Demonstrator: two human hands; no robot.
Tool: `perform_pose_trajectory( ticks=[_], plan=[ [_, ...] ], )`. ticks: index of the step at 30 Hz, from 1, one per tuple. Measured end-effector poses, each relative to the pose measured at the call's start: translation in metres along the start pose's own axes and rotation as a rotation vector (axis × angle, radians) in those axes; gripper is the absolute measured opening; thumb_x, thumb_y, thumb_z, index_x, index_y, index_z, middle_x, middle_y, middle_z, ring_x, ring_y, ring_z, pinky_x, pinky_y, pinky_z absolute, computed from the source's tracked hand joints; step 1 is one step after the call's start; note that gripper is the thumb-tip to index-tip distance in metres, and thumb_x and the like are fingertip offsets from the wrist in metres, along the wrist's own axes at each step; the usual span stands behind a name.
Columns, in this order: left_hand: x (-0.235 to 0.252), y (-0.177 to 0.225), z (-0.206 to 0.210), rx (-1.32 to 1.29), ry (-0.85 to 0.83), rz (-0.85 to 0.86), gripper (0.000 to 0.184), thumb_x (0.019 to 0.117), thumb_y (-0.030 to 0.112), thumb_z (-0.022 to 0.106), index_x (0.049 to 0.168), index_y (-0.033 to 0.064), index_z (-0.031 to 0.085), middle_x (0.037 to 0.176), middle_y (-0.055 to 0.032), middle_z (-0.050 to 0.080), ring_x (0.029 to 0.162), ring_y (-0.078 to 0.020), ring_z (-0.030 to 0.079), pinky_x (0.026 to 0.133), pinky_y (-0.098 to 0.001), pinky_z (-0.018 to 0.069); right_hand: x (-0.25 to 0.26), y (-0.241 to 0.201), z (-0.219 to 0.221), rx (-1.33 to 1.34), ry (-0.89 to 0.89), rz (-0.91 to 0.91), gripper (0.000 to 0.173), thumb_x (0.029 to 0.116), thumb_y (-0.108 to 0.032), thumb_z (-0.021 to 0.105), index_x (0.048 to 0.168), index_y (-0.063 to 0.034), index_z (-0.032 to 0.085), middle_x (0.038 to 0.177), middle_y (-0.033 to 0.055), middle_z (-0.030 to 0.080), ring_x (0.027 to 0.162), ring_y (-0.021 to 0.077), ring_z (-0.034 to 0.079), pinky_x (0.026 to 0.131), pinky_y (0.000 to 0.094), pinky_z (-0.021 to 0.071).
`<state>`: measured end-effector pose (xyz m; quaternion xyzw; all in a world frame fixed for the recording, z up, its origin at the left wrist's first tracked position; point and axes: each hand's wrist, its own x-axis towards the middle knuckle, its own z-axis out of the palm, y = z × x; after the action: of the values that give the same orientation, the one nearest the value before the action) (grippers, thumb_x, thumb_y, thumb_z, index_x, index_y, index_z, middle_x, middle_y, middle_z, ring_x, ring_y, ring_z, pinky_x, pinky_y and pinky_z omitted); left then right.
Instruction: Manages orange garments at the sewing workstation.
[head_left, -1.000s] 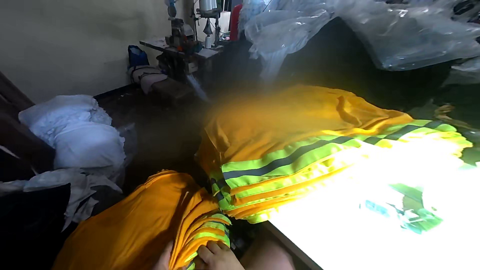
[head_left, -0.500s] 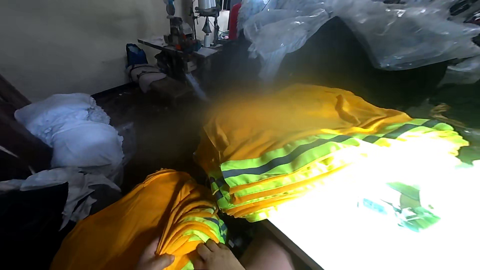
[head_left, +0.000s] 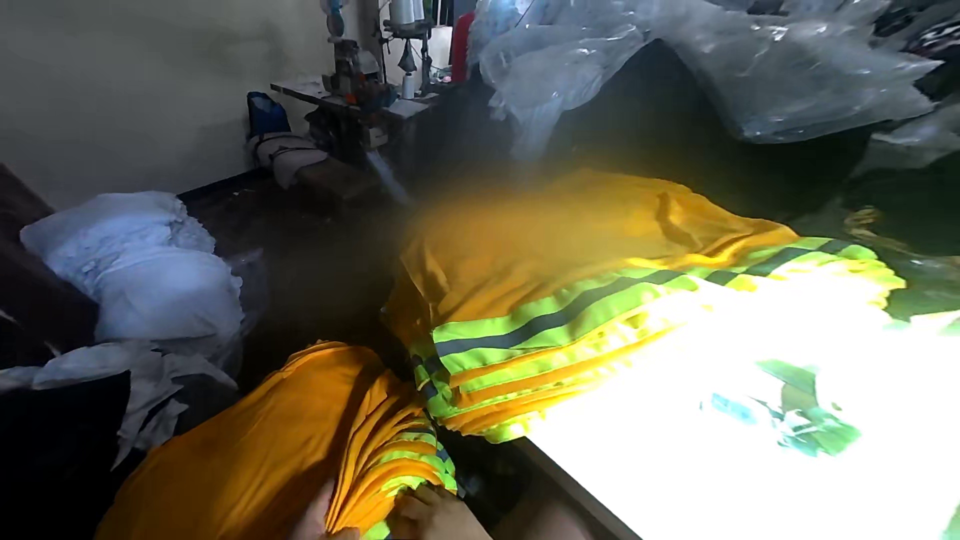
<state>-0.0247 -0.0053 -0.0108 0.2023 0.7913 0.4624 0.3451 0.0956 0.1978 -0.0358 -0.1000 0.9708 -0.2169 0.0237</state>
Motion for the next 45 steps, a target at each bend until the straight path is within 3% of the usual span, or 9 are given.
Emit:
perform_pose_trajectory(
  ticks=[5, 7, 13, 24, 27, 32, 37, 40, 45],
  plan=[
    [-0.013, 0.018, 0.023, 0.624, 0.021, 0.167, 0.079, 0.0823, 0.042, 0.083, 0.133, -0.0125, 0.055, 0.137, -0.0335, 0.055, 0.131, -0.0473, 0.053, 0.111, -0.0599, 0.0418, -0.001, -0.004, -0.004, -0.108, 0.214, 0.016, 0.02, 0.0957, -0.004, 0.059, 0.11, -0.0103, 0.072, 0.108, 0.0097, 0.072, 0.103, 0.0302, 0.07, 0.085, 0.0485, 0.0594],
    [-0.012, 0.021, 0.028, 0.719, 0.041, 0.153, 0.064, 0.0829, 0.032, 0.081, 0.126, -0.0095, 0.061, 0.133, -0.0314, 0.058, 0.126, -0.047, 0.056, 0.107, -0.0603, 0.0455, 0.001, -0.004, -0.001, -0.136, 0.263, -0.012, 0.02, 0.0962, -0.005, 0.059, 0.111, -0.0115, 0.071, 0.109, 0.0088, 0.072, 0.102, 0.0287, 0.07, 0.083, 0.0465, 0.0598],
    [-0.003, 0.003, 0.005, 0.134, 0.056, 0.044, 0.056, 0.0882, 0.014, 0.075, 0.137, -0.0055, 0.056, 0.126, -0.0214, 0.067, 0.119, -0.0261, 0.066, 0.105, -0.0462, 0.0524, 0.006, -0.008, 0.001, -0.086, 0.042, -0.128, 0.027, 0.0954, 0.001, 0.058, 0.117, -0.0087, 0.07, 0.122, 0.013, 0.068, 0.116, 0.0358, 0.065, 0.092, 0.0541, 0.0572],
    [-0.014, 0.018, 0.03, 0.726, 0.078, 0.139, 0.066, 0.086, 0.035, 0.079, 0.13, -0.0104, 0.059, 0.135, -0.0317, 0.058, 0.128, -0.0473, 0.055, 0.11, -0.0585, 0.0434, 0.005, -0.005, 0.001, -0.076, 0.223, -0.052, 0.02, 0.0945, -0.002, 0.059, 0.107, -0.0104, 0.072, 0.109, 0.0097, 0.072, 0.102, 0.0292, 0.071, 0.083, 0.0474, 0.0605],
    [-0.007, 0.017, 0.022, 0.566, 0.095, 0.066, 0.055, 0.0857, 0.022, 0.078, 0.129, -0.0077, 0.062, 0.128, -0.027, 0.065, 0.121, -0.0403, 0.063, 0.105, -0.0561, 0.0493, 0.005, -0.005, 0.0, -0.068, 0.221, -0.113, 0.023, 0.096, -0.002, 0.058, 0.111, -0.0116, 0.072, 0.113, 0.0094, 0.072, 0.106, 0.0288, 0.071, 0.086, 0.0468, 0.0608],
    [0.002, 0.003, 0.006, 0.238, 0.068, 0.03, 0.054, 0.0875, 0.021, 0.079, 0.13, -0.0063, 0.061, 0.12, -0.023, 0.069, 0.114, -0.0299, 0.068, 0.103, -0.0497, 0.0528, 0.012, -0.008, 0.004, -0.089, 0.035, -0.109, 0.025, 0.0954, -0.001, 0.057, 0.114, -0.0093, 0.072, 0.119, 0.0112, 0.069, 0.111, 0.0335, 0.066, 0.087, 0.0513, 0.0584],
    [-0.005, 0.009, 0.02, 0.541, 0.045, 0.123, 0.082, 0.0825, 0.036, 0.084, 0.14, -0.0119, 0.051, 0.142, -0.032, 0.053, 0.134, -0.043, 0.052, 0.115, -0.0545, 0.0412, 0.01, -0.009, -0.001, -0.091, 0.174, -0.054, 0.024, 0.0926, 0.001, 0.06, 0.111, -0.0093, 0.072, 0.116, 0.0109, 0.07, 0.106, 0.0313, 0.069, 0.083, 0.048, 0.0597],
    [-0.003, 0.013, 0.027, 0.638, 0.061, 0.072, 0.073, 0.0831, 0.026, 0.081, 0.139, -0.0106, 0.053, 0.141, -0.0294, 0.056, 0.133, -0.0423, 0.054, 0.113, -0.0547, 0.0426, 0.009, -0.01, -0.002, -0.098, 0.222, -0.065, 0.025, 0.0925, 0.001, 0.06, 0.11, -0.011, 0.072, 0.116, 0.0091, 0.071, 0.104, 0.0288, 0.069, 0.082, 0.0458, 0.0602],
    [0.006, 0.011, 0.001, 0.148, 0.028, -0.057, 0.064, 0.0826, 0.014, 0.082, 0.138, -0.0044, 0.055, 0.126, -0.0208, 0.067, 0.118, -0.0263, 0.066, 0.105, -0.0465, 0.0525, 0.01, -0.008, 0.002, -0.057, 0.056, -0.138, 0.024, 0.0971, -0.001, 0.056, 0.114, -0.0084, 0.071, 0.119, 0.0104, 0.069, 0.112, 0.0326, 0.067, 0.087, 0.0521, 0.0582]
  ],
)
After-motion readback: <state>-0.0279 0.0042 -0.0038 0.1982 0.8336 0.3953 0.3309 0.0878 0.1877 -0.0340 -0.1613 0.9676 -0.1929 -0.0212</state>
